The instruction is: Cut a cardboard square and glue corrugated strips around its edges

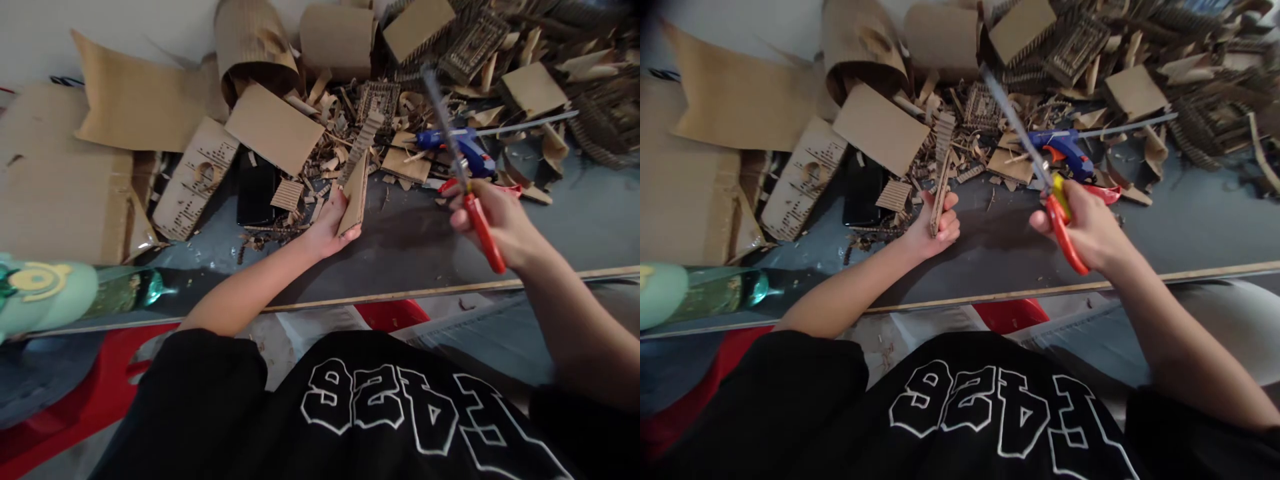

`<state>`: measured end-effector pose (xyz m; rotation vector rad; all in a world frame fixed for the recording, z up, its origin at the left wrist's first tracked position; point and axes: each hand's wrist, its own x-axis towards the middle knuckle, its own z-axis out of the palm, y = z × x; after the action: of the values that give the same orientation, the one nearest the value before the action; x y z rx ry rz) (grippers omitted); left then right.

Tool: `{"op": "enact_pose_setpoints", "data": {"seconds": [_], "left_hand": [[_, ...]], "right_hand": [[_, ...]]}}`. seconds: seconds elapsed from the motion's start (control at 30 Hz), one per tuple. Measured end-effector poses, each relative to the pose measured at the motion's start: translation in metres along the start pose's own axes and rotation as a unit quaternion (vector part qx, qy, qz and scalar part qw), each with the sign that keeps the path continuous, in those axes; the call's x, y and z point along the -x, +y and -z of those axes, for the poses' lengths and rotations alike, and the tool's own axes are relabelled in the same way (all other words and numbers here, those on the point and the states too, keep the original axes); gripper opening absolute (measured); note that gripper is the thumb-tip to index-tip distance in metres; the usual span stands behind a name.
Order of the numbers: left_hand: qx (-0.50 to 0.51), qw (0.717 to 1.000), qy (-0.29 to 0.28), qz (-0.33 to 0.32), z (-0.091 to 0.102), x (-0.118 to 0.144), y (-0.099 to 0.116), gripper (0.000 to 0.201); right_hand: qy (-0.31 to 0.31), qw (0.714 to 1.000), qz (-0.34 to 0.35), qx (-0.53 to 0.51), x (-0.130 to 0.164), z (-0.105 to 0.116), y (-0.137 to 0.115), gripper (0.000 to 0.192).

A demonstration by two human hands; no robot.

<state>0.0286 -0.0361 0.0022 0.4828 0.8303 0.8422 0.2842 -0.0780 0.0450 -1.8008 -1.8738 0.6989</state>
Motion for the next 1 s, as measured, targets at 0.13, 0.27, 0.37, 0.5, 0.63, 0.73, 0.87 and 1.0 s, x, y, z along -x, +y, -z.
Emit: {"op": "enact_pose_setpoints", "data": {"seconds": [0.13, 0.27, 0.37, 0.5, 0.63, 0.73, 0.87, 1.0], "left_hand": [[-0.016, 1.0, -0.014, -0.003, 0.003, -0.002, -0.002, 0.059], [-0.039, 0.998, -0.04, -0.005, 0.004, -0.002, -0.003, 0.057], [-0.068, 0.994, -0.09, 0.01, 0.003, 0.001, -0.003, 0.054], [-0.075, 0.986, -0.147, -0.007, 0.004, 0.003, -0.004, 0.052], [-0.068, 0.985, -0.157, -0.012, 0.006, 0.001, -0.005, 0.049], [-0.073, 0.988, -0.14, 0.001, 0.005, 0.001, -0.006, 0.051], [-0.082, 0.987, -0.137, 0.022, 0.003, 0.002, -0.004, 0.053], [-0.091, 0.986, -0.134, 0.038, 0.003, 0.003, -0.002, 0.054]], "right_hand": [[-0.086, 0.992, -0.009, 0.097, 0.008, -0.007, -0.014, 0.073], [-0.096, 0.985, -0.017, 0.144, 0.008, -0.007, -0.02, 0.074], [-0.095, 0.985, -0.011, 0.142, 0.009, -0.01, -0.023, 0.076], [-0.069, 0.988, -0.026, 0.139, 0.012, -0.015, -0.026, 0.079], [-0.034, 0.988, -0.036, 0.146, 0.012, -0.019, -0.026, 0.079], [-0.015, 0.99, -0.019, 0.142, 0.011, -0.023, -0.024, 0.076], [0.006, 0.987, -0.01, 0.16, 0.01, -0.026, -0.022, 0.073], [0.012, 0.982, -0.004, 0.19, 0.008, -0.028, -0.02, 0.07]]}}
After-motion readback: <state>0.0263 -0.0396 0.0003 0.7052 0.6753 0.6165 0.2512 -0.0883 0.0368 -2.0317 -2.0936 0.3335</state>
